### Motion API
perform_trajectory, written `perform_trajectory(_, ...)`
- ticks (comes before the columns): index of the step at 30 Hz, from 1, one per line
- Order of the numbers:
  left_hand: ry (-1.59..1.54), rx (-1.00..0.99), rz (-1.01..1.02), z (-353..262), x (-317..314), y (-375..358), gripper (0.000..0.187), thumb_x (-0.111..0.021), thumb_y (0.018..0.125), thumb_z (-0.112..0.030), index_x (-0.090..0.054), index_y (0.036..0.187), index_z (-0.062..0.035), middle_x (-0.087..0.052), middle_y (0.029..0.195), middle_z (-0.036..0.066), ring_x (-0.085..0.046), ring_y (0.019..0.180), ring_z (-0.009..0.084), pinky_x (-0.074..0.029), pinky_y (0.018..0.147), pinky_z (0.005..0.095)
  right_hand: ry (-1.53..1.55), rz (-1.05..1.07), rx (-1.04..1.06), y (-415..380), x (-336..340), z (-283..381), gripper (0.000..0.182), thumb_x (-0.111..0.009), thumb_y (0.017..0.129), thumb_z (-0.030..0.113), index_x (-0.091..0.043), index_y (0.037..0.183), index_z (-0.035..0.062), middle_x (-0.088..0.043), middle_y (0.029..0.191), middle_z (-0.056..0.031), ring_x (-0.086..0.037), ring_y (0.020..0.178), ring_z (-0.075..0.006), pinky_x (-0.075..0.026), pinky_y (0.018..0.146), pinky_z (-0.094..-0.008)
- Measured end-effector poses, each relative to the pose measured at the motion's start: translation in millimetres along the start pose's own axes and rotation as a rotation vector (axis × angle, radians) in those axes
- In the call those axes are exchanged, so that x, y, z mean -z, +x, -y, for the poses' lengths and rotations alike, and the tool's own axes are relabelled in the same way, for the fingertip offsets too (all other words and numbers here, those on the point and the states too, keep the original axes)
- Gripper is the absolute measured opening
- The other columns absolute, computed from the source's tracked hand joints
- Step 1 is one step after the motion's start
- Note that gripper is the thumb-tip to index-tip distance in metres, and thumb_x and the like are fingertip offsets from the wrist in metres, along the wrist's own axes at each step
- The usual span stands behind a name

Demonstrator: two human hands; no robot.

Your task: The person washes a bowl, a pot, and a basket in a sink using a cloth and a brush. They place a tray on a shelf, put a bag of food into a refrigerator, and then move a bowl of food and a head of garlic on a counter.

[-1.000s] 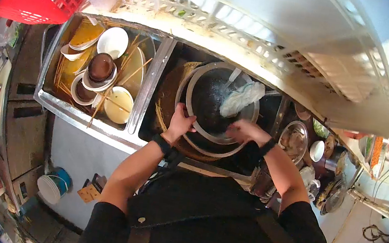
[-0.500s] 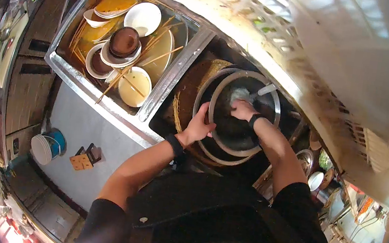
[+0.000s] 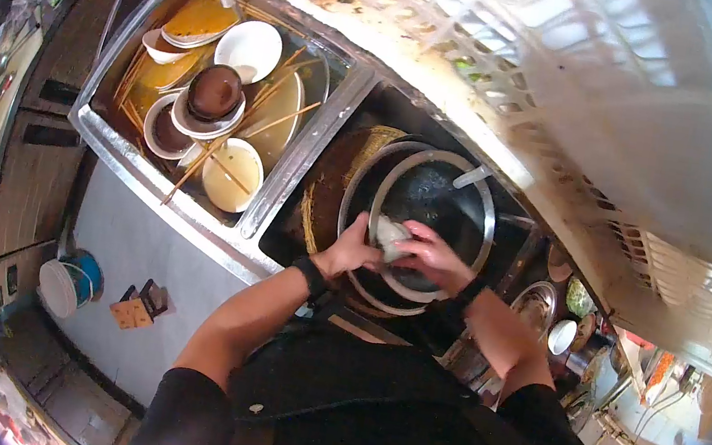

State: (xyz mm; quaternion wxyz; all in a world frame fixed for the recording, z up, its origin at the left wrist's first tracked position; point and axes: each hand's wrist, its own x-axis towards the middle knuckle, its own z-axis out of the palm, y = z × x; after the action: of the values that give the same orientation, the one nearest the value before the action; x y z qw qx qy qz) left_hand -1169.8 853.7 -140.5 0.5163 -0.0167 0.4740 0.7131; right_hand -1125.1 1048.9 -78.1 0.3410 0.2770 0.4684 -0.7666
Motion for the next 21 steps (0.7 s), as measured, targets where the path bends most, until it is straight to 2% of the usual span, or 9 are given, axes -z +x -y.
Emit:
perform_trajectory(3,0.155,-0.068,-0.069,20.8,-15.5,-16.5,0.070,-0.064,0.074,0.006,-0.030,0.134,-0.0057,-0.055,0.106,0.011,-0.062,0.084,0.0200,-0.059,0.060,0.0316,-0.277,-0.151,0.350,43.1,-8.9,-40.1,0.032,-0.067,0.084,0.008,-0.059,0.115,0.0068,-0.061,0.107,-0.0041,-0.058,0.101,-0.0157,-0.049,0.086,-0.0327)
perform_trajectory(5,0.101,-0.018,-0.105,25.1,-22.7,-33.1,0.062,-0.062,0.077,0.007,-0.035,0.131,-0.0075,-0.056,0.108,0.010,-0.063,0.086,0.0196,-0.059,0.062,0.0311,0.005,-0.276,0.364,69.3,-23.2,-32.8,0.029,-0.070,0.081,0.007,-0.062,0.109,0.0052,-0.063,0.101,-0.0043,-0.059,0.095,-0.0142,-0.050,0.082,-0.0318)
perform_trajectory(7,-0.066,0.007,-0.141,25.4,-26.2,-38.6,0.055,-0.060,0.080,0.008,-0.038,0.128,-0.0094,-0.057,0.108,0.008,-0.063,0.087,0.0197,-0.060,0.064,0.0313,0.297,-0.410,0.477,90.1,-30.0,3.8,0.033,-0.072,0.080,0.009,-0.061,0.111,0.0067,-0.064,0.097,-0.0042,-0.061,0.084,-0.0141,-0.052,0.067,-0.0306)
perform_trajectory(10,-0.115,0.000,-0.152,21.6,-29.7,-36.1,0.049,-0.059,0.082,0.007,-0.040,0.124,-0.0102,-0.059,0.105,0.007,-0.063,0.085,0.0190,-0.060,0.066,0.0314,0.494,-0.831,0.650,135.0,10.5,32.3,0.017,-0.063,0.084,0.009,-0.060,0.100,0.0094,-0.064,0.090,-0.0005,-0.062,0.079,-0.0191,-0.049,0.059,-0.0334)
perform_trajectory(11,-0.159,-0.003,-0.147,23.5,-31.1,-36.6,0.049,-0.059,0.082,0.007,-0.040,0.124,-0.0103,-0.059,0.104,0.008,-0.063,0.084,0.0188,-0.060,0.066,0.0313,0.641,-1.089,0.523,132.4,10.2,51.1,0.012,-0.061,0.085,0.012,-0.059,0.096,0.0096,-0.062,0.086,-0.0004,-0.060,0.074,-0.0205,-0.048,0.058,-0.0325)
perform_trajectory(15,0.009,-0.006,-0.154,41.6,-26.9,-35.4,0.050,-0.060,0.082,0.006,-0.039,0.125,-0.0078,-0.059,0.101,0.008,-0.063,0.083,0.0174,-0.060,0.063,0.0310,0.815,-0.826,0.552,173.4,68.5,7.4,0.014,-0.056,0.087,0.013,-0.055,0.102,0.0128,-0.056,0.081,-0.0013,-0.054,0.065,-0.0177,-0.044,0.052,-0.0309)
perform_trajectory(18,0.009,-0.018,-0.130,37.8,-22.0,-36.0,0.048,-0.059,0.082,0.006,-0.039,0.123,-0.0060,-0.059,0.103,0.008,-0.063,0.085,0.0190,-0.060,0.062,0.0313,0.361,-0.999,0.642,178.0,30.5,-8.5,0.021,-0.055,0.089,0.012,-0.052,0.109,0.0117,-0.055,0.091,-0.0013,-0.051,0.077,-0.0146,-0.042,0.063,-0.0295)
perform_trajectory(19,-0.009,-0.034,-0.128,36.1,-19.2,-33.3,0.047,-0.059,0.081,0.006,-0.039,0.122,-0.0058,-0.058,0.105,0.008,-0.063,0.085,0.0195,-0.060,0.062,0.0315,0.253,-0.828,0.598,160.8,12.0,-15.4,0.025,-0.056,0.089,0.010,-0.051,0.114,0.0093,-0.057,0.103,-0.0035,-0.053,0.094,-0.0161,-0.045,0.078,-0.0303)
perform_trajectory(21,0.057,0.076,-0.126,13.7,-15.6,-36.6,0.051,-0.059,0.082,0.006,-0.037,0.126,-0.0070,-0.057,0.108,0.008,-0.062,0.088,0.0187,-0.058,0.069,0.0328,0.174,-0.586,0.580,123.3,-30.9,-20.4,0.028,-0.061,0.088,0.012,-0.053,0.115,0.0095,-0.057,0.104,-0.0013,-0.053,0.093,-0.0135,-0.045,0.080,-0.0284)
